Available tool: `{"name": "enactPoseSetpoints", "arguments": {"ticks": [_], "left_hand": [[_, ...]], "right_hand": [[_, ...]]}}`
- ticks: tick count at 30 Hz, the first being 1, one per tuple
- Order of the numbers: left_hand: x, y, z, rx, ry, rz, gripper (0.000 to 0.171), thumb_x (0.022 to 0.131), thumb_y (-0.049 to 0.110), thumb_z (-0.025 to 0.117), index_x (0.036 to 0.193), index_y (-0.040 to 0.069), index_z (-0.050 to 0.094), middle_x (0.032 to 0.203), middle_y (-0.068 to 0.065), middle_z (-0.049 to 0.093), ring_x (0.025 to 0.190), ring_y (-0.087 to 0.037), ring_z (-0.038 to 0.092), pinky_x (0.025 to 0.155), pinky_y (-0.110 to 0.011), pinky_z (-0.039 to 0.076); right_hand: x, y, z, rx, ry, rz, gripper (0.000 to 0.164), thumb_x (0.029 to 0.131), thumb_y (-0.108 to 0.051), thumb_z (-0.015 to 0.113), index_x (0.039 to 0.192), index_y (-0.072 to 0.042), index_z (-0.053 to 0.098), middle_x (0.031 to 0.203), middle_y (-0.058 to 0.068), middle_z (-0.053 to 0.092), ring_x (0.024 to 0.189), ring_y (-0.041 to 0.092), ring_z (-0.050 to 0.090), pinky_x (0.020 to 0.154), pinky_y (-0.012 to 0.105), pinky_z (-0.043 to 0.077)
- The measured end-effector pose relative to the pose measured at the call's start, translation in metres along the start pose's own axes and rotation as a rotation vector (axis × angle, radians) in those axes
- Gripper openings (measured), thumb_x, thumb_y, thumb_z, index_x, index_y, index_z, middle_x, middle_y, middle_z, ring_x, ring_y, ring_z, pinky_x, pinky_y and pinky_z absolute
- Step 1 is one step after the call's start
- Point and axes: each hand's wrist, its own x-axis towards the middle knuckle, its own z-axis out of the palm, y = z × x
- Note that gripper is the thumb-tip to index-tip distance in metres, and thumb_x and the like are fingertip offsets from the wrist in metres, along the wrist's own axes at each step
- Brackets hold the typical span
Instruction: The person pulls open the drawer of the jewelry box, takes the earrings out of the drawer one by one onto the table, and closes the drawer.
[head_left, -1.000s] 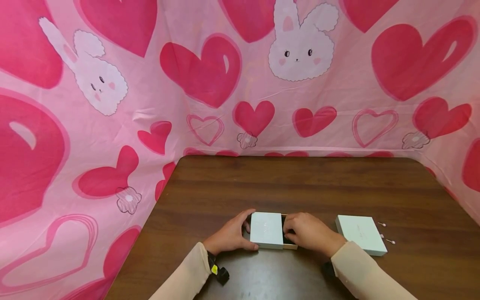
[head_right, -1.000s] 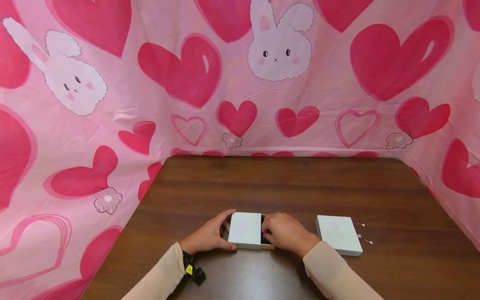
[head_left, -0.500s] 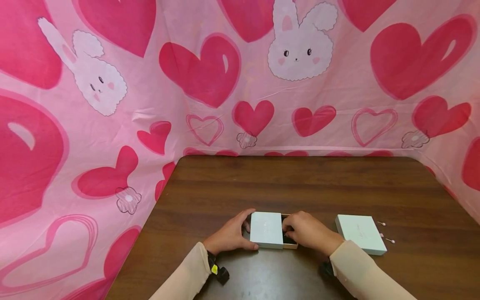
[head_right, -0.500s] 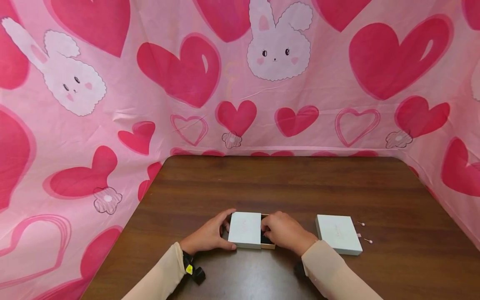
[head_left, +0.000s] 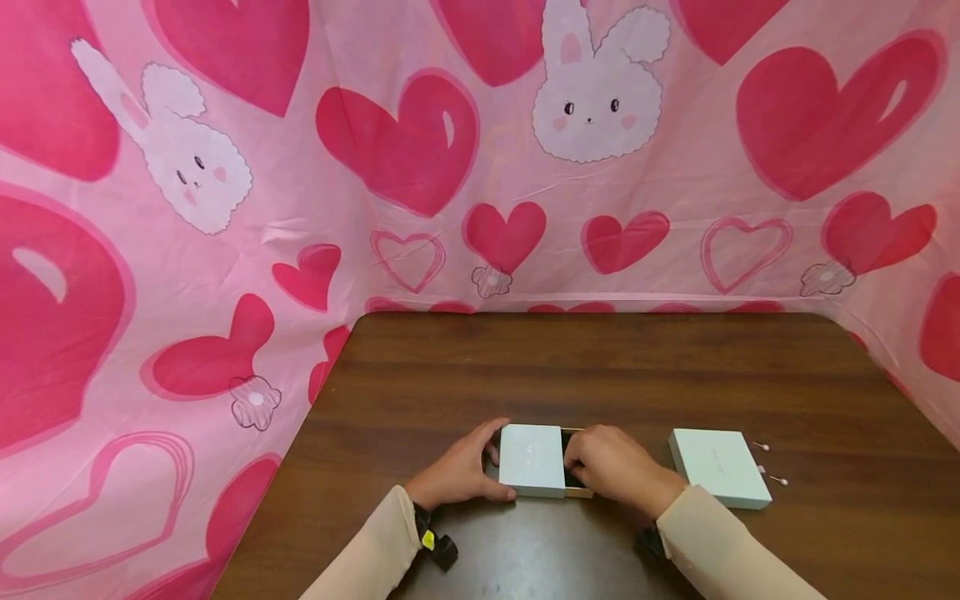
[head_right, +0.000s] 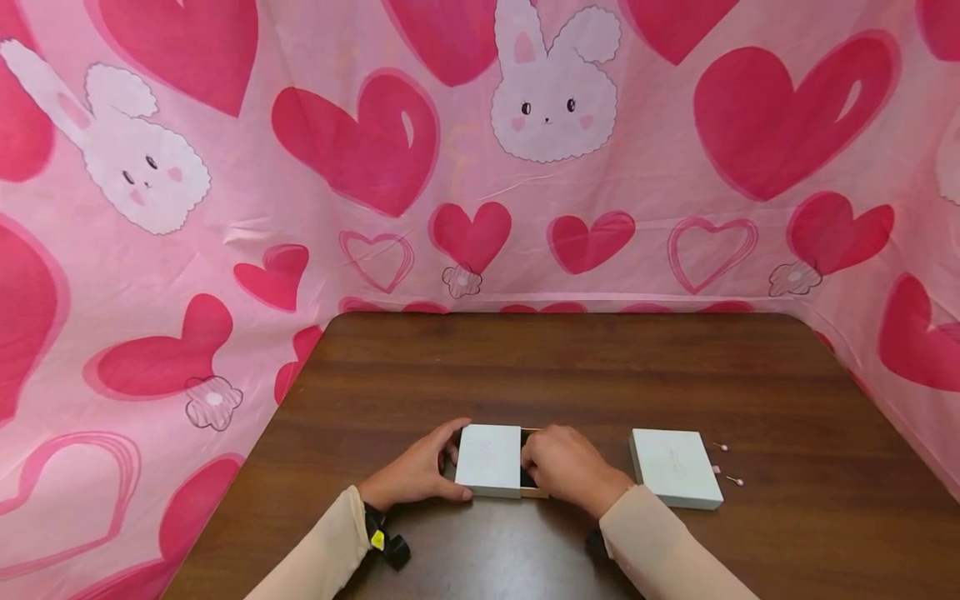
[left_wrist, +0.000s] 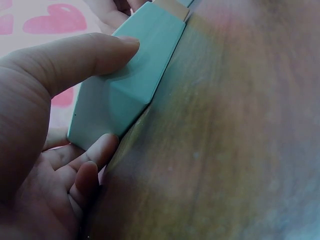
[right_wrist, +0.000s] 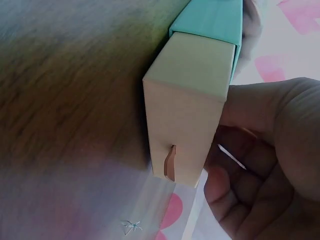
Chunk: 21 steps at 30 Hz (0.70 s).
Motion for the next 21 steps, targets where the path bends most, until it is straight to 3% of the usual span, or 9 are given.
{"name": "enactPoseSetpoints", "arguments": {"ticks": [9, 21], "left_hand": [[-0.0017, -0.0002, 0.0007, -0.005, -0.004, 0.002, 0.103, 0.067, 0.042, 0.089, 0.149, 0.020, 0.031, 0.097, 0.006, 0.055, 0.084, -0.010, 0.054, 0.074, -0.030, 0.045], [-0.0006, -0.0006, -0.0013, 0.003, -0.008, 0.015, 0.104, 0.068, 0.043, 0.088, 0.150, 0.019, 0.030, 0.099, 0.006, 0.055, 0.085, -0.009, 0.054, 0.073, -0.029, 0.045]], "right_hand": [[-0.0007, 0.0008, 0.0004, 0.053, -0.029, -0.027, 0.020, 0.080, -0.001, 0.073, 0.080, -0.021, 0.074, 0.083, -0.010, 0.067, 0.079, 0.006, 0.060, 0.066, 0.029, 0.051], [0.0003, 0.0021, -0.0051, 0.091, -0.083, -0.015, 0.019, 0.085, -0.006, 0.072, 0.077, -0.022, 0.068, 0.076, -0.017, 0.057, 0.067, 0.002, 0.047, 0.060, 0.026, 0.043]]}}
